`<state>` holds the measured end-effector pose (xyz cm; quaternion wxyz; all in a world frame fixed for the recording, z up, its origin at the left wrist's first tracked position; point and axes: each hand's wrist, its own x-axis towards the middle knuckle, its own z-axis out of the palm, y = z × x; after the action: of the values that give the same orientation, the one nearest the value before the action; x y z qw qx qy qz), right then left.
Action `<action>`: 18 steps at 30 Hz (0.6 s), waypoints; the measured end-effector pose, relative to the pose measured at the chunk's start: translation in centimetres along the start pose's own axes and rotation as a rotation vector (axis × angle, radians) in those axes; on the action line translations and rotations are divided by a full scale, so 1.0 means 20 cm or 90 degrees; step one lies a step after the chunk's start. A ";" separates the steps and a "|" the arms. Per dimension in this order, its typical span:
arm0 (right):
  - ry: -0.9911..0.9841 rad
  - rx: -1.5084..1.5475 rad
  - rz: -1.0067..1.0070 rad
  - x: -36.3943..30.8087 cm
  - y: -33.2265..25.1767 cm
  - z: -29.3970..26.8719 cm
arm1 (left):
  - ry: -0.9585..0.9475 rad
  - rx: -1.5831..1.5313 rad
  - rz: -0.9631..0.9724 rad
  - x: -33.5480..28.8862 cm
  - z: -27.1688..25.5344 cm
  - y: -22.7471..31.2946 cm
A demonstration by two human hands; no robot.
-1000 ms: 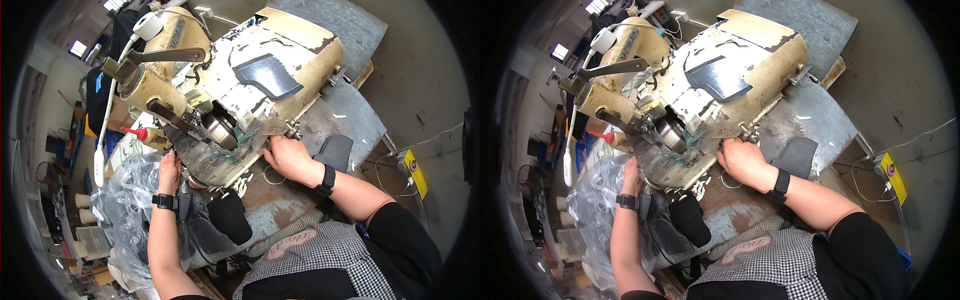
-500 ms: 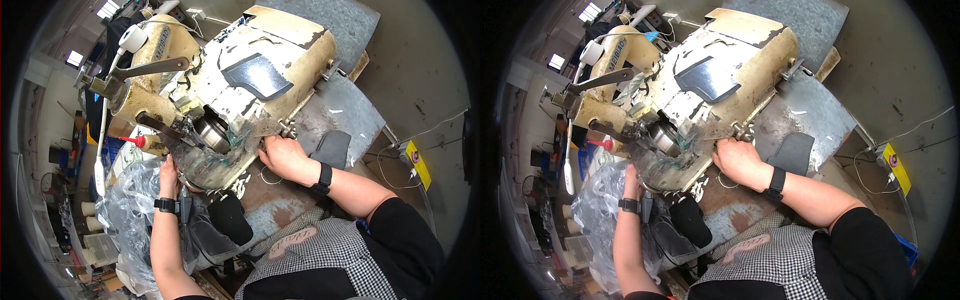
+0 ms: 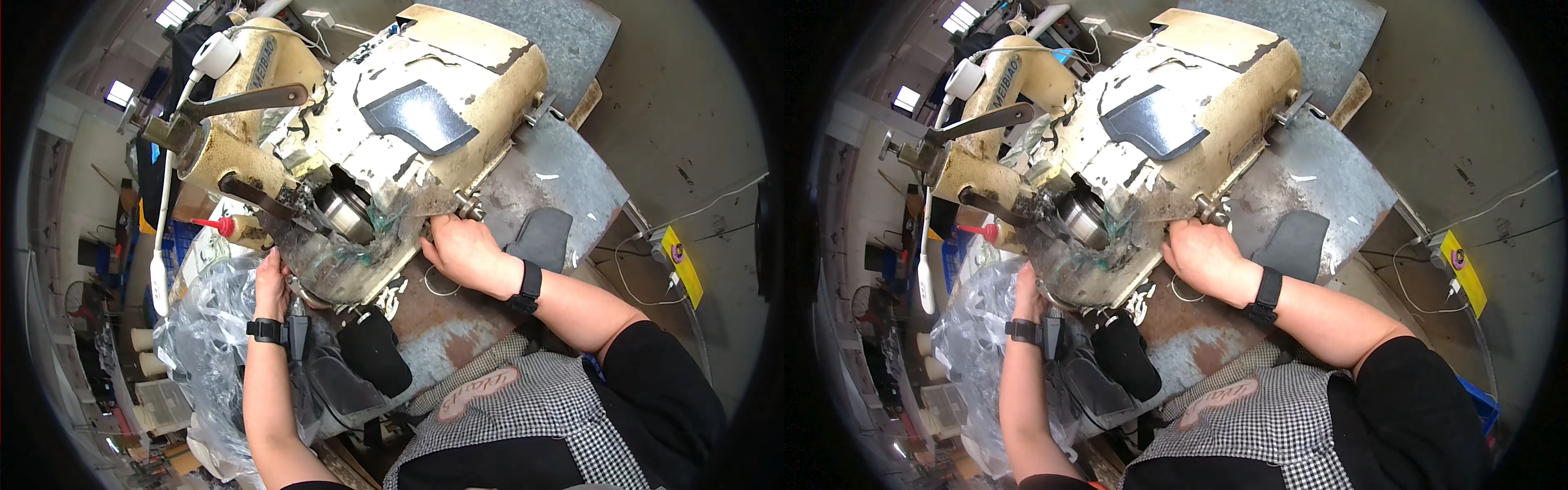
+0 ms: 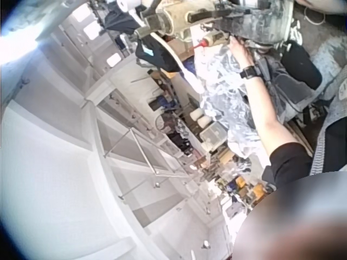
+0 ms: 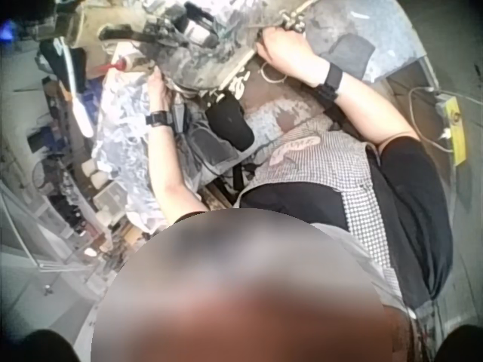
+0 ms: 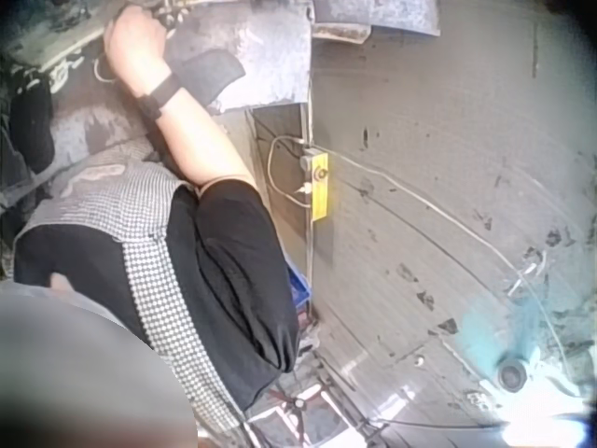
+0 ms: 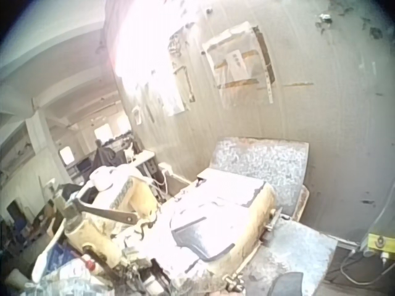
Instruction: Skiving the edges of shoe components using an industrial machine.
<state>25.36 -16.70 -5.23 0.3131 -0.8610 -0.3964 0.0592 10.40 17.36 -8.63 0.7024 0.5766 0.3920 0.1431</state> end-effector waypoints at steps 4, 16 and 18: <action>-0.005 -0.004 0.003 0.00 -0.01 0.00 | 0.016 -0.015 -0.002 -0.01 0.00 0.01; -0.007 -0.005 0.006 0.00 0.00 0.01 | 0.005 0.007 0.043 0.00 -0.01 -0.02; 0.001 -0.001 -0.001 0.00 0.00 0.01 | 0.010 0.034 0.039 0.00 -0.03 -0.03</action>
<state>25.28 -16.51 -5.34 0.3127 -0.8612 -0.3965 0.0577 9.96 17.63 -9.16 0.6791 0.6056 0.3833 0.1583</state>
